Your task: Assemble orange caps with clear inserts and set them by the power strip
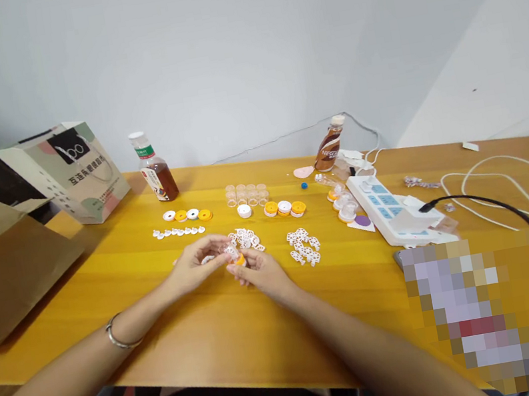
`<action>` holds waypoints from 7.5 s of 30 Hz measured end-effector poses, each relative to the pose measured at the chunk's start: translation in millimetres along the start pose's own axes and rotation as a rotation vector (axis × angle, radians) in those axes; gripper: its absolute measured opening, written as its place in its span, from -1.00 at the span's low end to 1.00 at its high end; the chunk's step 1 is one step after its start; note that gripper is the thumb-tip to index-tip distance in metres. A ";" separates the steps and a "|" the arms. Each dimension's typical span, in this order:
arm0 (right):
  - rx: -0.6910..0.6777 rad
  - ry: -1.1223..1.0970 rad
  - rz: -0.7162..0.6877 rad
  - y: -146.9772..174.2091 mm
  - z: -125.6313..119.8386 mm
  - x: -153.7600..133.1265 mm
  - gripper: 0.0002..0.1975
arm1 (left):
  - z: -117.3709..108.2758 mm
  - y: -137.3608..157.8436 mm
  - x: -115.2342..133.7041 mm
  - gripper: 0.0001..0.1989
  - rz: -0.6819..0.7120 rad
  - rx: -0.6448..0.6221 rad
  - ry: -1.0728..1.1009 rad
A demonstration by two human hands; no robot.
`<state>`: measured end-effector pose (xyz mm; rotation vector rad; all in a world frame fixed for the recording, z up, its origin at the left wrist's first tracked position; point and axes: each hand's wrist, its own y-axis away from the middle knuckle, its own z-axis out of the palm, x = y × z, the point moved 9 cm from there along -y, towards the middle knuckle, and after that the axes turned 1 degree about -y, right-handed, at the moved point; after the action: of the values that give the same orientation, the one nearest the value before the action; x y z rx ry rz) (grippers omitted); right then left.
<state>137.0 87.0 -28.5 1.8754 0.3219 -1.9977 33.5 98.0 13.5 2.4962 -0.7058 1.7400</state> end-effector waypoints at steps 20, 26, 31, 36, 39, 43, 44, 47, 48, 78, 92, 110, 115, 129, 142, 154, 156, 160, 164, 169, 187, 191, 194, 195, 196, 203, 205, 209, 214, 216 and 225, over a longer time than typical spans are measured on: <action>0.006 0.015 -0.062 -2.8 1.6 -2.7 -0.79 | 1.0 2.6 2.2 -0.62 -0.018 0.020 0.015; 0.014 0.006 -0.069 -2.6 2.3 -3.1 -0.78 | 1.1 2.3 0.5 -0.62 -0.010 0.039 0.048; 0.023 0.006 -0.067 -3.8 2.1 -2.8 -0.77 | 0.0 2.3 -1.8 -0.64 -0.027 0.050 0.025; 0.026 0.026 -0.077 -2.0 2.5 -4.8 -0.78 | 0.0 -0.2 -5.1 -0.65 -0.048 0.047 0.126; 0.005 0.021 -0.076 -0.7 3.8 -5.5 -0.78 | 0.8 -0.7 -4.3 -0.68 -0.052 0.027 0.176; -0.047 -0.011 -0.060 0.9 6.7 -6.5 -0.77 | 3.4 0.5 1.4 -0.69 -0.038 -0.038 0.223; -0.061 -0.023 -0.050 1.4 7.6 -6.5 -0.77 | 4.3 1.1 3.0 -0.69 -0.033 -0.058 0.237; -0.112 -0.078 -0.010 3.4 12.0 -4.7 -0.76 | 6.3 2.7 7.6 -0.67 -0.013 -0.107 0.298; -0.132 -0.112 0.005 4.4 14.1 -3.7 -0.76 | 7.0 3.3 9.0 -0.67 -0.007 -0.122 0.325; -0.063 0.017 -0.086 12.1 16.3 -17.6 -0.78 | 0.7 8.1 11.1 -0.69 0.030 0.028 0.082; 0.050 -0.006 -0.180 16.3 11.8 -28.7 -0.69 | -2.8 8.1 5.0 -0.68 -0.023 0.192 0.171; -0.134 -0.318 -0.016 18.3 25.7 -12.8 -0.72 | 12.8 7.0 22.5 -0.53 0.023 -0.123 0.408; -0.128 -0.335 -0.052 15.4 23.0 -13.5 -0.74 | 15.0 5.4 21.7 -0.49 0.014 -0.195 0.613; -0.142 -0.256 -0.077 13.3 22.1 -12.4 -0.77 | 18.1 5.6 10.5 -0.46 -0.037 -0.158 0.711; -0.126 -0.263 -0.071 13.2 21.2 -11.5 -0.78 | 15.9 4.1 4.0 -0.55 -0.063 -0.091 0.765; -0.117 -0.264 -0.073 13.6 20.8 -13.3 -0.77 | 21.6 5.2 7.5 -0.52 -0.067 -0.152 0.801; -0.112 -0.264 -0.074 14.0 20.9 -13.9 -0.76 | 17.3 4.6 6.6 -0.56 -0.051 -0.120 0.776; -0.122 -0.262 -0.069 14.4 22.7 -13.2 -0.75 | 23.6 5.9 8.7 -0.63 -0.071 -0.235 0.779; -0.130 -0.255 -0.070 14.0 22.8 -12.0 -0.76 | 20.5 5.1 10.4 -0.53 -0.064 -0.216 0.741; -0.128 -0.254 -0.073 14.4 22.8 -12.3 -0.75 | 23.6 4.9 13.0 -0.49 -0.062 -0.241 0.813; -0.125 -0.287 -0.064 15.2 22.4 -13.6 -0.77 | 20.2 5.5 11.0 -0.70 -0.064 -0.191 0.690; -0.114 -0.300 -0.065 15.0 21.5 -14.4 -0.77 | 35.4 9.0 13.3 -0.60 -0.124 -0.377 0.811; -0.103 -0.261 -0.068 13.6 20.0 -13.6 -0.76 | 26.3 4.9 9.9 -0.62 -0.076 -0.250 0.713; -0.109 -0.249 -0.067 13.3 20.1 -13.0 -0.75 | 25.5 4.8 9.4 -0.66 -0.069 -0.234 0.657; -0.120 -0.241 -0.067 13.3 20.7 -12.5 -0.75 | 25.4 5.2 9.7 -0.70 -0.064 -0.227 0.601; -0.190 -0.253 -0.063 16.7 24.9 -11.4 -0.72 | 20.6 7.9 22.1 -0.76 -0.006 -0.240 0.449; -0.167 -0.275 -0.053 15.9 23.2 -10.7 -0.69 | 26.9 8.7 22.1 -0.72 -0.021 -0.337 0.476; -0.147 -0.351 -0.030 15.4 22.9 -9.4 -0.68 | 33.7 10.1 25.7 -0.67 -0.010 -0.465 0.490; -0.234 -0.390 0.034 20.3 32.0 -7.7 -0.70 | 31.1 10.7 28.9 -0.69 -0.033 -0.475 0.507; -0.216 -0.366 0.042 20.2 30.3 -6.6 -0.72 | 31.6 11.2 27.4 -0.71 -0.036 -0.481 0.465; 0.016 -0.212 -0.053 12.1 10.8 -6.6 -0.77 | 13.0 2.6 0.9 -0.75 -0.105 -0.110 0.261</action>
<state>132.6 72.4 -20.0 1.6600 0.2991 -2.2167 44.3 91.9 8.8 2.1401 -0.6202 1.8849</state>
